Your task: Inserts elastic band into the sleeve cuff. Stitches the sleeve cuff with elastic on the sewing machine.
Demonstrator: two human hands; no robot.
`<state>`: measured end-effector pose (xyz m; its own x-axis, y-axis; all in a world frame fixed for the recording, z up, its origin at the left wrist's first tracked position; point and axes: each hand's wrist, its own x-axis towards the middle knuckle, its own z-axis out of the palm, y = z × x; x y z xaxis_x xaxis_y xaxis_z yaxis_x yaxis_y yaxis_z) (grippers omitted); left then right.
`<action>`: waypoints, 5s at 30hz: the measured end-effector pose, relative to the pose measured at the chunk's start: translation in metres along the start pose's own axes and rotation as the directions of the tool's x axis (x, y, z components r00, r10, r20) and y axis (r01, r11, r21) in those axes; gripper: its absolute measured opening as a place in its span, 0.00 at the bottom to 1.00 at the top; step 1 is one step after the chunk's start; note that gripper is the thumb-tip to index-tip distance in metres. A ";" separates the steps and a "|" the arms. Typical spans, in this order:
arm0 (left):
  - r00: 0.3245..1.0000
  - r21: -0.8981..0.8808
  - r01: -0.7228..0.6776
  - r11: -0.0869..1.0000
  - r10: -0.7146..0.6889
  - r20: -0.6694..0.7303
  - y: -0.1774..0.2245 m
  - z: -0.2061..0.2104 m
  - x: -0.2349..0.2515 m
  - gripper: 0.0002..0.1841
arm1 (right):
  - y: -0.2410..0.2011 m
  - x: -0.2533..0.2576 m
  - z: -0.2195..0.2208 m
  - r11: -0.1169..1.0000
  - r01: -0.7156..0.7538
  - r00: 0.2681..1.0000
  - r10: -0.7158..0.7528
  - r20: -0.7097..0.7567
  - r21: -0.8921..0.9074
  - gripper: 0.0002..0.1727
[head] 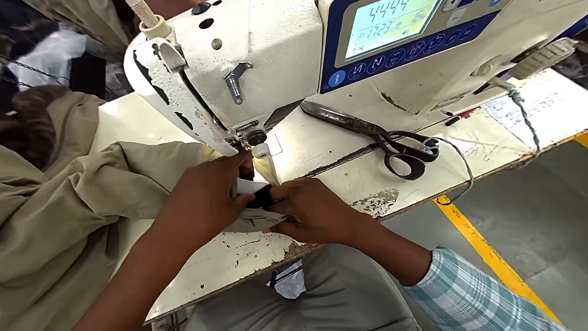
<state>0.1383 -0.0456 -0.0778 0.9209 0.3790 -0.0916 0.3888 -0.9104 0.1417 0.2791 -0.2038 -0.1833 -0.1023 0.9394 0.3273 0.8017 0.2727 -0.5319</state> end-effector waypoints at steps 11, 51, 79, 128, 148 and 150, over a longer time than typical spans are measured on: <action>0.988 -0.183 -0.023 0.983 -0.005 -0.154 -0.001 0.042 -0.006 0.11 | -0.001 -0.001 -0.002 0.999 0.010 0.999 -0.007 -0.053 0.052 0.18; 0.982 -0.188 -0.156 0.970 0.131 -0.138 0.005 0.053 -0.001 0.13 | -0.029 0.002 -0.056 0.971 -0.223 0.972 0.215 -0.098 -0.083 0.18; 0.990 -0.084 -0.139 0.987 0.138 -0.021 0.017 0.049 -0.003 0.16 | -0.015 -0.008 -0.010 0.999 -0.002 0.997 -0.002 -0.083 -0.040 0.09; 0.968 -0.050 -0.201 0.978 0.190 -0.166 0.011 0.061 -0.018 0.11 | 0.034 0.092 -0.025 0.762 -0.646 0.720 0.628 -0.296 0.047 0.11; 0.969 -0.120 -0.182 0.976 0.157 -0.192 0.005 0.066 -0.023 0.11 | -0.065 0.011 -0.056 0.928 -0.321 0.947 0.318 -0.046 -0.190 0.09; 0.971 -0.106 -0.177 0.978 0.156 -0.183 0.005 0.066 -0.023 0.12 | -0.052 0.016 -0.063 0.903 -0.403 0.913 0.387 -0.125 -0.146 0.07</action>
<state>0.1169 -0.0704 -0.1402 0.9599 0.2563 0.1136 0.2204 -0.9403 0.2595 0.2731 -0.2162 -0.1013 0.2907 0.9376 0.1910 0.8517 -0.1626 -0.4982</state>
